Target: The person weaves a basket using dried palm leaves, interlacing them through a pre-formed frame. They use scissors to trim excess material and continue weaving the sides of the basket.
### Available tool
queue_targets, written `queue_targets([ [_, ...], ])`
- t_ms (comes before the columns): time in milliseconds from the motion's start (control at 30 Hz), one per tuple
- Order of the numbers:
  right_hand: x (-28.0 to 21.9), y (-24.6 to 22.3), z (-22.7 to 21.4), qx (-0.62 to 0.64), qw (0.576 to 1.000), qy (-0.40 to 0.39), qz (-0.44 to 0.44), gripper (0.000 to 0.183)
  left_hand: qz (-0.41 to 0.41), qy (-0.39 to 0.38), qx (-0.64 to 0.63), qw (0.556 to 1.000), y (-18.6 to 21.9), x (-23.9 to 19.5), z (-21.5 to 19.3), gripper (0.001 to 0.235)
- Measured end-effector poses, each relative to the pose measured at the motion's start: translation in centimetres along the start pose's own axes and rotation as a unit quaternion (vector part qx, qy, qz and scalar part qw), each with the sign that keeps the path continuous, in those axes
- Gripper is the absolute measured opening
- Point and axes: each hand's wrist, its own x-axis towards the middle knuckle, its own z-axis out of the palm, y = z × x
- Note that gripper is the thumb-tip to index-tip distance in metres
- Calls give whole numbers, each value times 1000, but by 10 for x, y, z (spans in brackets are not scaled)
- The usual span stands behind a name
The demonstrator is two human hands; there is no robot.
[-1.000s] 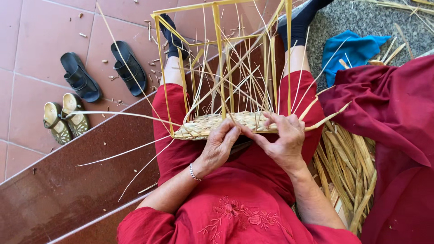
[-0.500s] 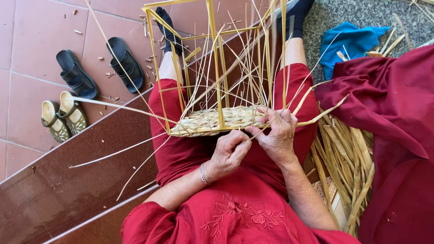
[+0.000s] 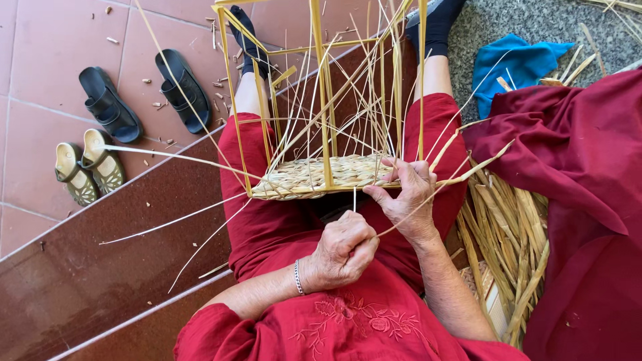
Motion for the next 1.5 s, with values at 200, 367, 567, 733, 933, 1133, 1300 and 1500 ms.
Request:
queue_targets([
  [200,1,0,2,3,1000,10,-10,64,20,-19,-17,999,13,-7,-3,16],
  [367,1,1,1,3,1000,6,-5,64,24,-19,-21,999,19,-12,-5,16],
  [567,0,1,0,3,1000,6,-12,63,37,-30,-25,999,26,-21,-6,18],
  [733,0,0,0,10,1000,4,-10,65,45,-30,-23,998,34,-21,-10,15],
  [933,3,1,1,9,1000,14,-19,65,25,9,-96,995,31,-20,-11,12],
  [1133,8,1,0,32,999,30,-27,58,-32,174,-18,984,-47,54,-37,11],
  [1300,2,2,0,62,997,39,-3,29,-160,200,-6,967,-135,143,-67,14],
  [1500,7,8,3,91,995,45,5,23,-150,130,158,967,-160,184,-77,34],
])
